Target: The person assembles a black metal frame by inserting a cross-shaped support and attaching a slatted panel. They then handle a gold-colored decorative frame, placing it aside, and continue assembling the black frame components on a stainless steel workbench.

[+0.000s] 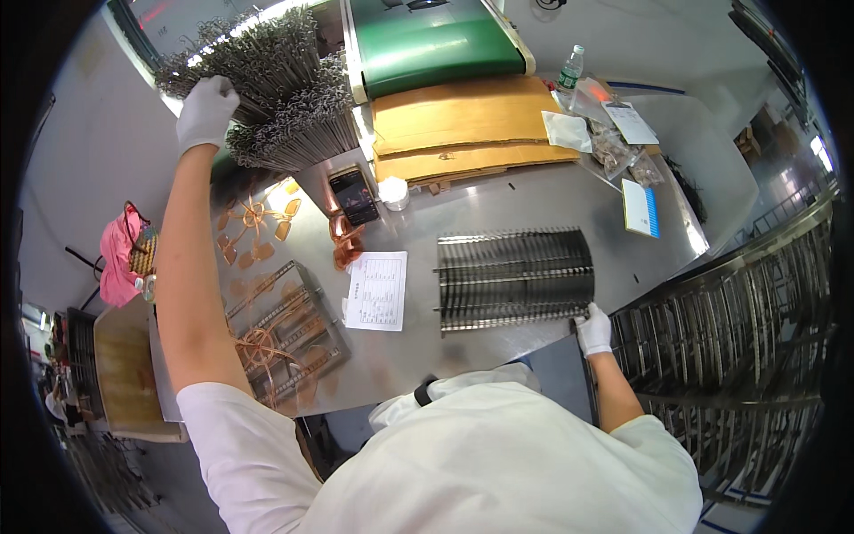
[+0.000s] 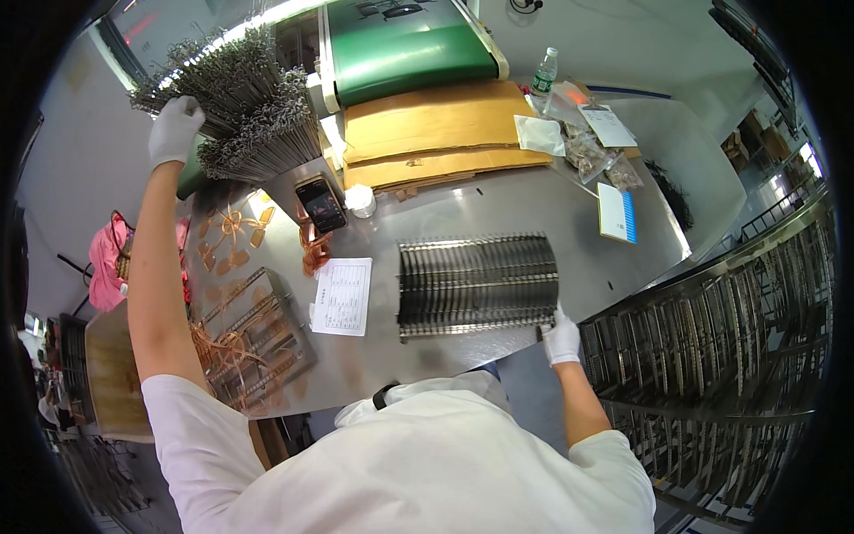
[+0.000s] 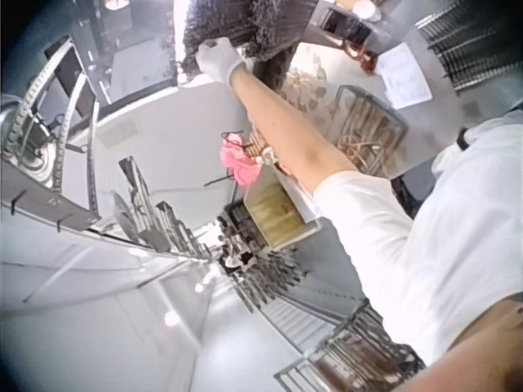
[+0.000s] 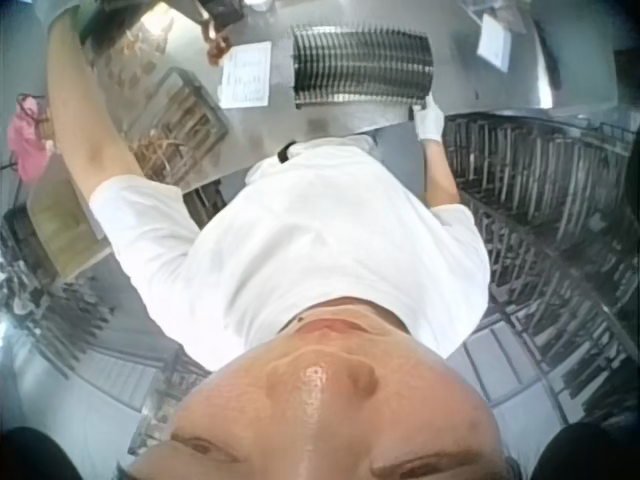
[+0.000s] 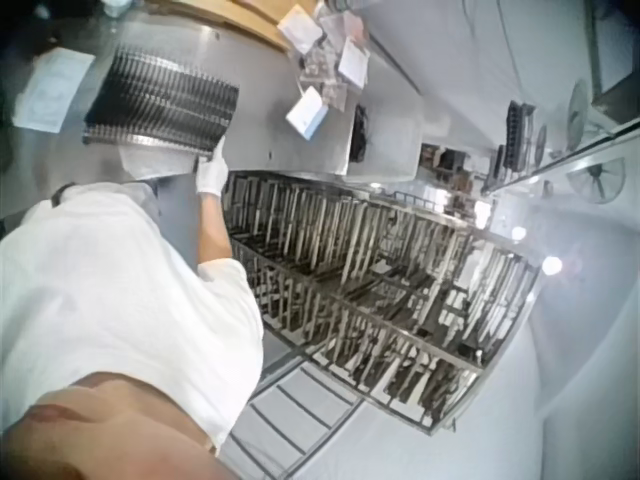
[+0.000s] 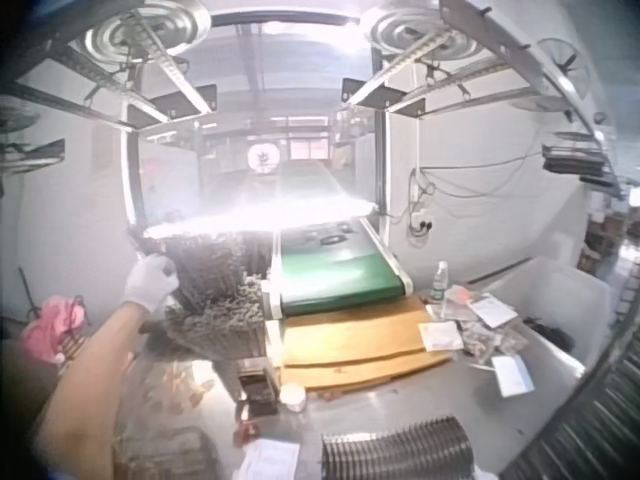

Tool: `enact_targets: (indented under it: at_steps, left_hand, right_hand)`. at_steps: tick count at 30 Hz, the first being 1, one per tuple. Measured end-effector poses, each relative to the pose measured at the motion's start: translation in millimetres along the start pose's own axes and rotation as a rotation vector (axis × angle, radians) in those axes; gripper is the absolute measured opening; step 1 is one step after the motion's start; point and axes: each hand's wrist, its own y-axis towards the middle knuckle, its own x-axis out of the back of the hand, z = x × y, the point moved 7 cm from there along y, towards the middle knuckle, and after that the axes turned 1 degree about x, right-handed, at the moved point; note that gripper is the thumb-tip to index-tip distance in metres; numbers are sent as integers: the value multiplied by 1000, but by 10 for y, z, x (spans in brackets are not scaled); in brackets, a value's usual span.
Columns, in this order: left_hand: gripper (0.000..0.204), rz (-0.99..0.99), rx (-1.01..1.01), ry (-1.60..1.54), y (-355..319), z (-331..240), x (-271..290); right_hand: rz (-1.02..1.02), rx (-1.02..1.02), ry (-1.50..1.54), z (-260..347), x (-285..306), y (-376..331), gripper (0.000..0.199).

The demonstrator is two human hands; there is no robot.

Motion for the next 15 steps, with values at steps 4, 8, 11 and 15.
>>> enact_targets:
  at_steps: [4,8,11,15]
  left_hand:
    - [21,67,-54,162,-217,-391,178]
    - [24,228,46,-3,-65,53,89]
    - [27,175,106,-299,-10,457,15]
    - [42,-221,140,-185,-27,331,412]
  right_hand:
    - [-57,-46,54,-473,71,-82,37]
    - [89,-36,98,-730,16,-26,37]
    - [296,35,142,-620,86,41,46]
    - [472,134,69,-430,473,131,69]
